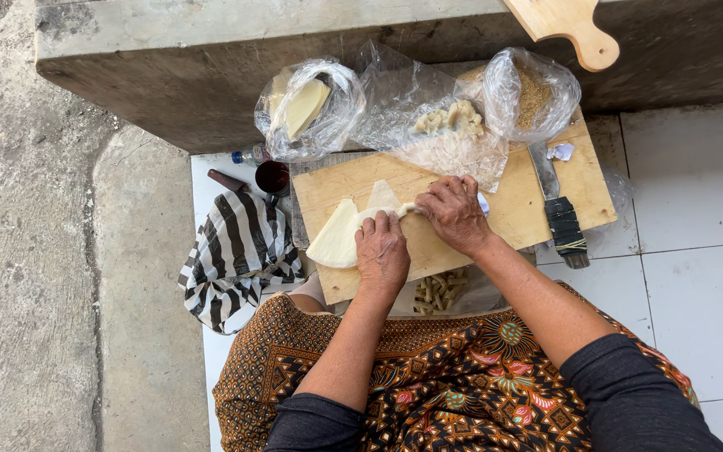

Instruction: The person by hand places a small amount of filling onto square dough wrappers, folds the edges over to enclose the filling, and presses them down on a wooden board.

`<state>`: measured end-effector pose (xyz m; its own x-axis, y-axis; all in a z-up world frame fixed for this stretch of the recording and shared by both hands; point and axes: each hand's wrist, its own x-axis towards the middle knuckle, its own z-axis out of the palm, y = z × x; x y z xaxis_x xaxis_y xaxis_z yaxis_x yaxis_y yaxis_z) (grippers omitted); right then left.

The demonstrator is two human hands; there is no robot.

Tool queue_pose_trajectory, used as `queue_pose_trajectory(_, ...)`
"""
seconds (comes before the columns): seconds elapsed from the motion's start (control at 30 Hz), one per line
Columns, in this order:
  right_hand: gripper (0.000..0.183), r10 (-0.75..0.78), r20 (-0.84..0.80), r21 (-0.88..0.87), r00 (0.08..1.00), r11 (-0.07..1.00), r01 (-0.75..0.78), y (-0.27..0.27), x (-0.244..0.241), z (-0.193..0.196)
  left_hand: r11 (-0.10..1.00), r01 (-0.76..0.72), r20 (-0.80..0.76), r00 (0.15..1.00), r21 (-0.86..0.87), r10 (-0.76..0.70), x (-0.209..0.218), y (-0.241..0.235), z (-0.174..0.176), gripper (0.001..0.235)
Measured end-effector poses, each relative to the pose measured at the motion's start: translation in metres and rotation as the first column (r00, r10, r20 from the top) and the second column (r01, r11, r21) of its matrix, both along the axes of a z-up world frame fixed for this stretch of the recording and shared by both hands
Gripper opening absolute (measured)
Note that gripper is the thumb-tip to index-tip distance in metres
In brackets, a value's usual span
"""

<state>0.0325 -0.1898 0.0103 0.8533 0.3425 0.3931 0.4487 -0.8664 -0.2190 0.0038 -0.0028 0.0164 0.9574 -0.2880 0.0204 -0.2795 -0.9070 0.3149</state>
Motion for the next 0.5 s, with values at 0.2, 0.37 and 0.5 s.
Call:
queue_pose_trajectory(0.2, 0.015, -0.138, -0.258, 0.152, 0.956, 0.972, 0.181, -0.013, 0.004, -0.015, 0.999, 0.041, 0.031, 0.999, -0.02, -0.04, -0.006, 0.004, 0.002, 0.047)
queue_pose_trajectory(0.37, 0.025, -0.119, -0.756, 0.141, 0.644, 0.931, 0.337, -0.041, -0.032, 0.014, 0.984, 0.126, -0.095, 0.986, -0.126, -0.138, -0.013, 0.016, 0.01, 0.023)
queue_pose_trajectory(0.5, 0.019, 0.034, -0.736, 0.032, 0.677, 0.999, -0.016, -0.036, -0.073, 0.043, 0.975, -0.045, -0.415, 0.909, -0.216, -0.05, -0.012, 0.037, 0.016, 0.022)
